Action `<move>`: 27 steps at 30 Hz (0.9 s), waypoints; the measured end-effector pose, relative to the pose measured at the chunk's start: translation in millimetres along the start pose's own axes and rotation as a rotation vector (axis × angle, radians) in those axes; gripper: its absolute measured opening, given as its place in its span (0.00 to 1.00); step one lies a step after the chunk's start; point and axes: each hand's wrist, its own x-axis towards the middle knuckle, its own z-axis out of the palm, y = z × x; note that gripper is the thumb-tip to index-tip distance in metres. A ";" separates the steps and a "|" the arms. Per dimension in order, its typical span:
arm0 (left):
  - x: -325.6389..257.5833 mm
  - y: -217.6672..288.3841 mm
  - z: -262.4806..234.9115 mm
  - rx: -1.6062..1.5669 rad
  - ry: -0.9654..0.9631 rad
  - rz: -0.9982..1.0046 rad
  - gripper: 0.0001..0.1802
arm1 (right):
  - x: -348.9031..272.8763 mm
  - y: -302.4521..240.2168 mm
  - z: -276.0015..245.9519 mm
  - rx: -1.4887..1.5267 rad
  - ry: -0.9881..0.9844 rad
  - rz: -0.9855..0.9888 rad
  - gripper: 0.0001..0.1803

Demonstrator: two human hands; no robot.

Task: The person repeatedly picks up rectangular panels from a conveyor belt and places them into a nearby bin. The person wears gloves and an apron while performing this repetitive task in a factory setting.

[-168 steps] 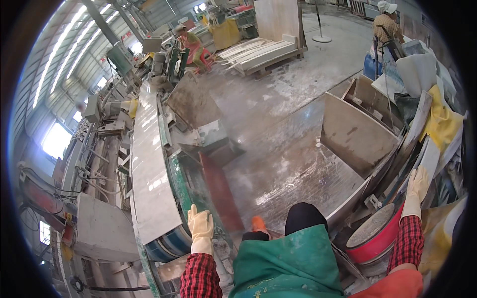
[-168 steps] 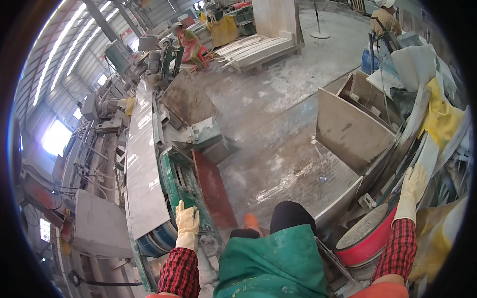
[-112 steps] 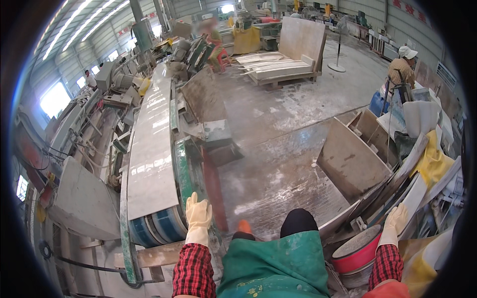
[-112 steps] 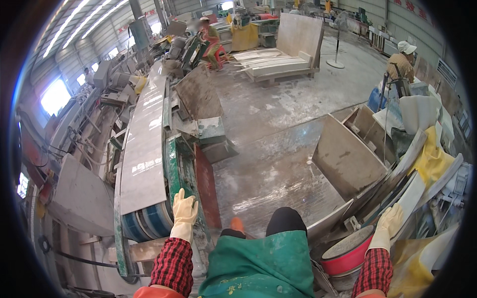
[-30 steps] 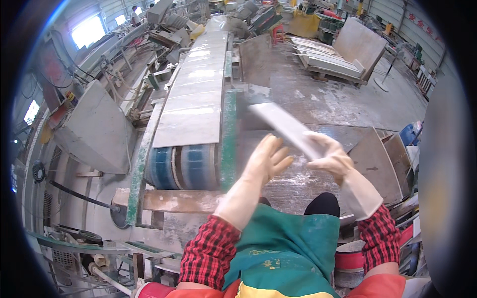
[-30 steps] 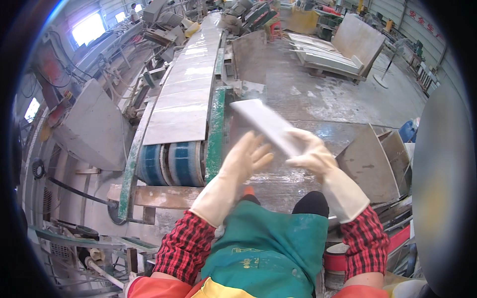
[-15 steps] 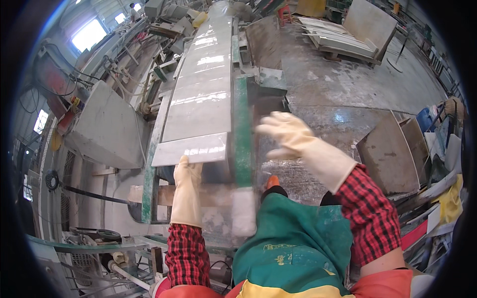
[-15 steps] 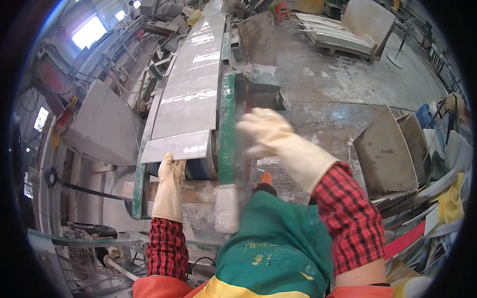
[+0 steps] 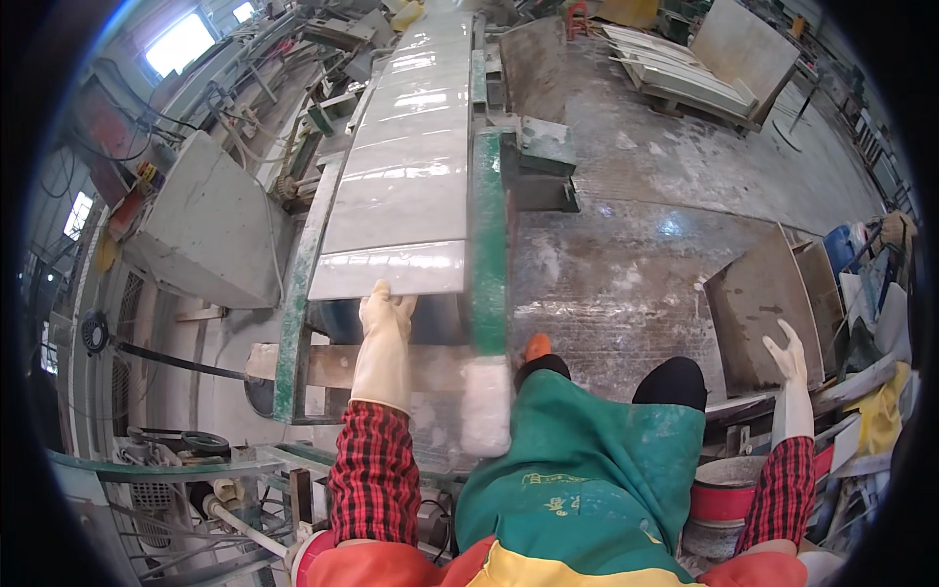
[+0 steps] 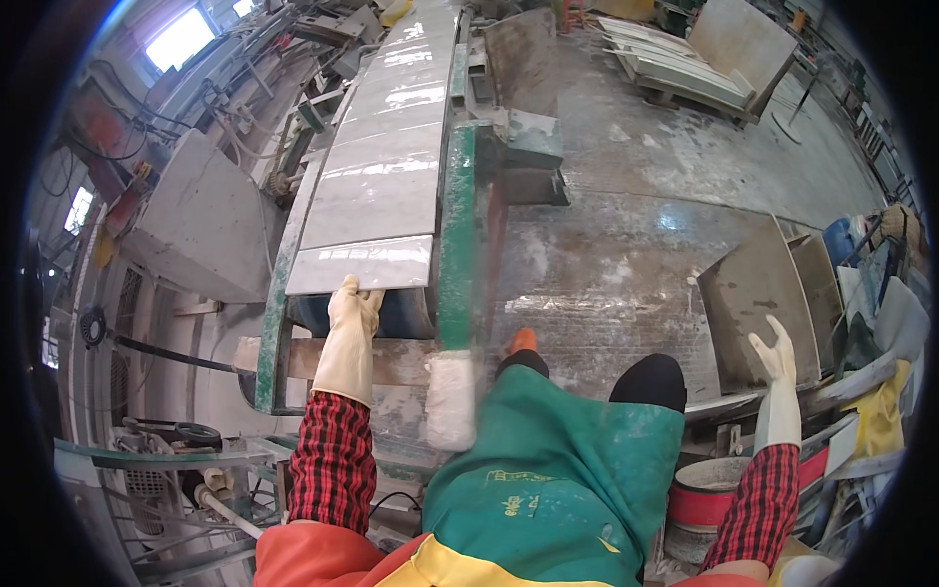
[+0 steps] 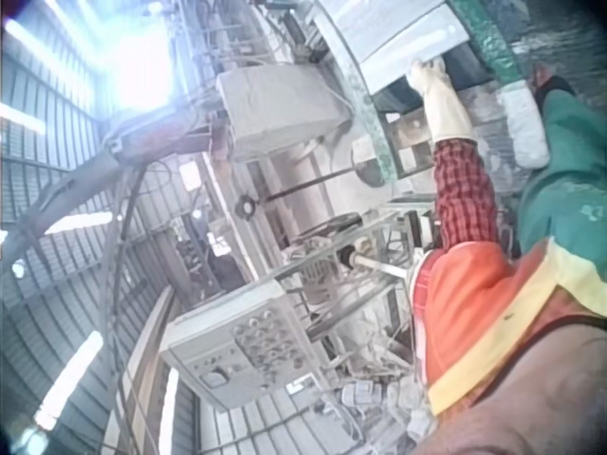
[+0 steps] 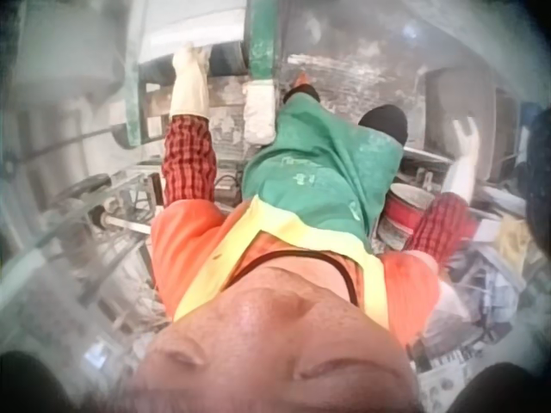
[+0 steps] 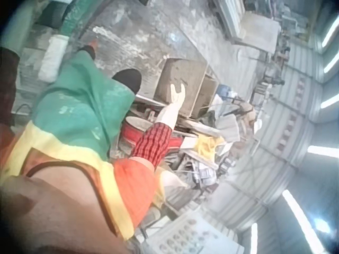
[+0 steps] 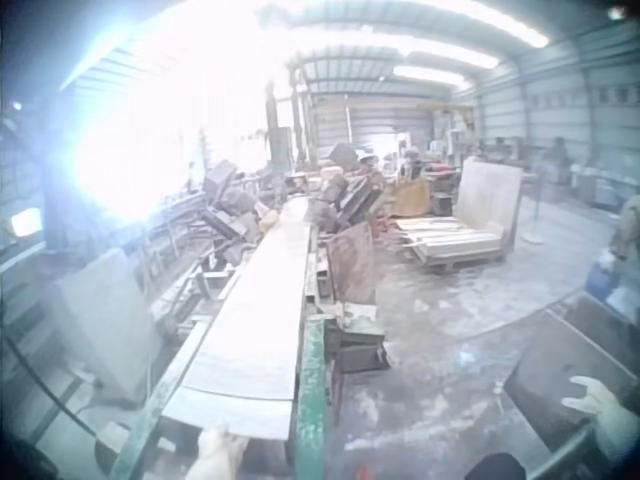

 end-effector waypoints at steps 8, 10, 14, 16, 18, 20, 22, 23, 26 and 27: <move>-4.4 -1.0 26.2 0.046 0.112 -0.053 0.22 | -65.0 81.9 -4.7 0.186 0.092 0.169 0.38; 6.8 -2.4 21.9 -0.008 0.088 -0.071 0.22 | -73.0 101.6 -3.5 0.207 0.090 0.172 0.38; 18.5 -4.2 3.9 0.006 0.058 -0.061 0.22 | -85.9 73.5 -4.2 0.129 0.044 0.191 0.39; 19.5 -6.9 4.3 0.025 0.051 -0.047 0.22 | -90.9 65.0 -7.0 0.106 0.033 0.189 0.39; 22.0 -8.4 4.6 0.031 0.050 -0.055 0.22 | -92.6 63.6 -7.9 0.112 0.047 0.180 0.39; 26.3 -7.6 0.1 0.031 0.046 -0.061 0.22 | -92.8 56.2 -7.1 0.120 0.046 0.173 0.39; 28.3 -6.4 -2.4 0.023 0.035 -0.071 0.22 | -93.3 47.7 -5.0 0.126 0.034 0.172 0.38; 28.3 -6.6 -1.9 0.024 0.035 -0.077 0.22 | -93.8 46.6 -3.6 0.135 0.034 0.176 0.38; 28.8 -4.3 -2.1 0.037 0.032 -0.081 0.22 | -92.4 40.5 2.1 0.154 0.026 0.180 0.38; 28.6 -3.5 -2.6 0.051 0.029 -0.077 0.22 | -91.7 37.7 2.6 0.153 0.021 0.180 0.38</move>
